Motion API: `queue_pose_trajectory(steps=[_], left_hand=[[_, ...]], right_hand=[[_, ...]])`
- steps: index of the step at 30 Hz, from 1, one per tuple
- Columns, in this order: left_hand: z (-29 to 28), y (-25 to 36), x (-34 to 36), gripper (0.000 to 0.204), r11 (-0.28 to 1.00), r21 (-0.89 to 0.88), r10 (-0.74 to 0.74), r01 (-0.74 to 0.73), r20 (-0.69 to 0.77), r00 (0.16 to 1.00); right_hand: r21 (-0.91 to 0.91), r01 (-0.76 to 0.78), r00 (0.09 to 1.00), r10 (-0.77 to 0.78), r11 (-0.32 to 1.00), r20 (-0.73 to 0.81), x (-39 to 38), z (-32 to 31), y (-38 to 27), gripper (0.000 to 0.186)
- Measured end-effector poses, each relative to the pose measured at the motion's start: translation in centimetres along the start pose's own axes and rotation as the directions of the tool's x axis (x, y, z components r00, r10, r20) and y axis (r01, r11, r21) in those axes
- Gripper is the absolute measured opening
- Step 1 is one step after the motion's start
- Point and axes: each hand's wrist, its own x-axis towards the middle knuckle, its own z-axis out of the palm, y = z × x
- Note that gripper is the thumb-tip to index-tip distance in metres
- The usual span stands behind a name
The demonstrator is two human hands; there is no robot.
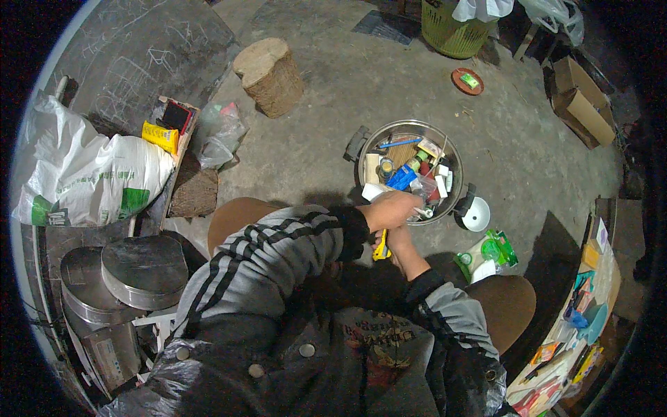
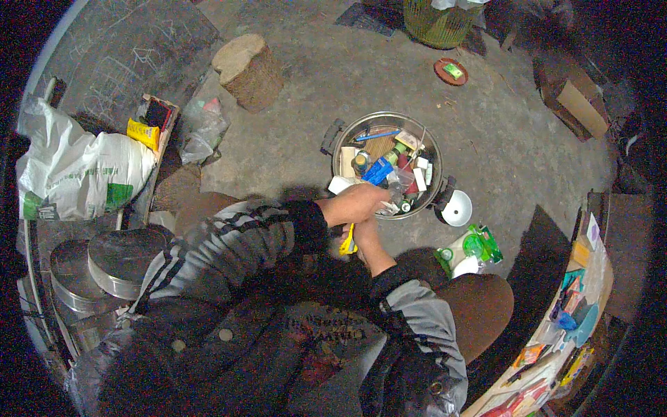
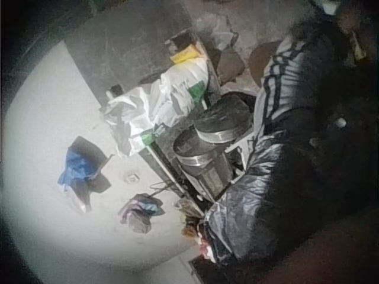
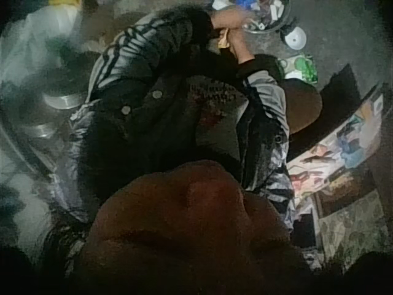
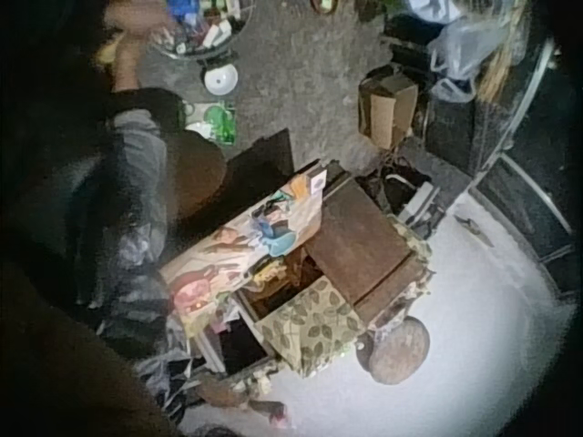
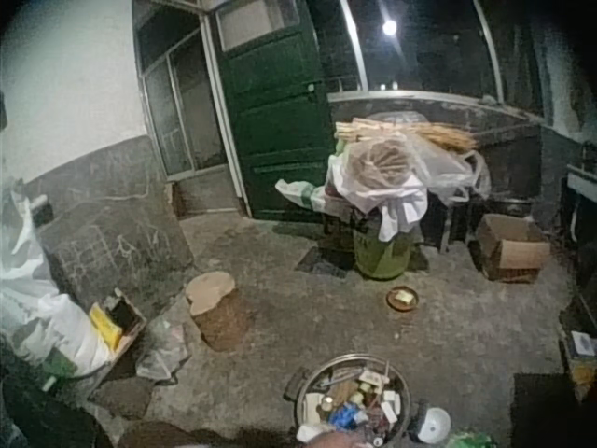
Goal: The person sits on the floor and uses a yellow utility knife to cut small pieces of material from a metal tray. They handle the cut pieces and place them into a white bag.
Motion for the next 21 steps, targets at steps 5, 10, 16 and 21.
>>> queue_pose_trajectory(steps=[5, 10, 16, 21], left_hand=[[-0.5, -1.4, 1.2, 0.013, 0.982, -0.06, -0.184, 0.178, -0.105, 0.977], [-2.1, -4.8, 1.9, 0.023, 0.933, -0.129, -0.36, 0.336, -0.278, 0.891], [-2.3, -6.8, 1.4, 0.025, 0.941, 0.028, -0.298, 0.337, -0.402, 0.866], [-2.6, -6.6, 1.5, 0.026, 0.899, -0.198, -0.433, 0.391, -0.268, 0.86]], right_hand=[[-0.025, 0.024, 0.998, -0.026, 0.999, -0.064, 0.3, -0.2, -0.2, 0.026], [-0.012, 0.078, 0.987, -0.079, 0.997, -0.14, 0.1, -0.4, -0.6, 0.026], [-0.008, 0.201, 0.947, -0.197, 0.98, -0.254, 0.9, -2.0, -1.2, 0.03], [-0.125, 0.36, 0.843, -0.38, 0.925, -0.382, 1.9, -3.4, -1.5, 0.038]])
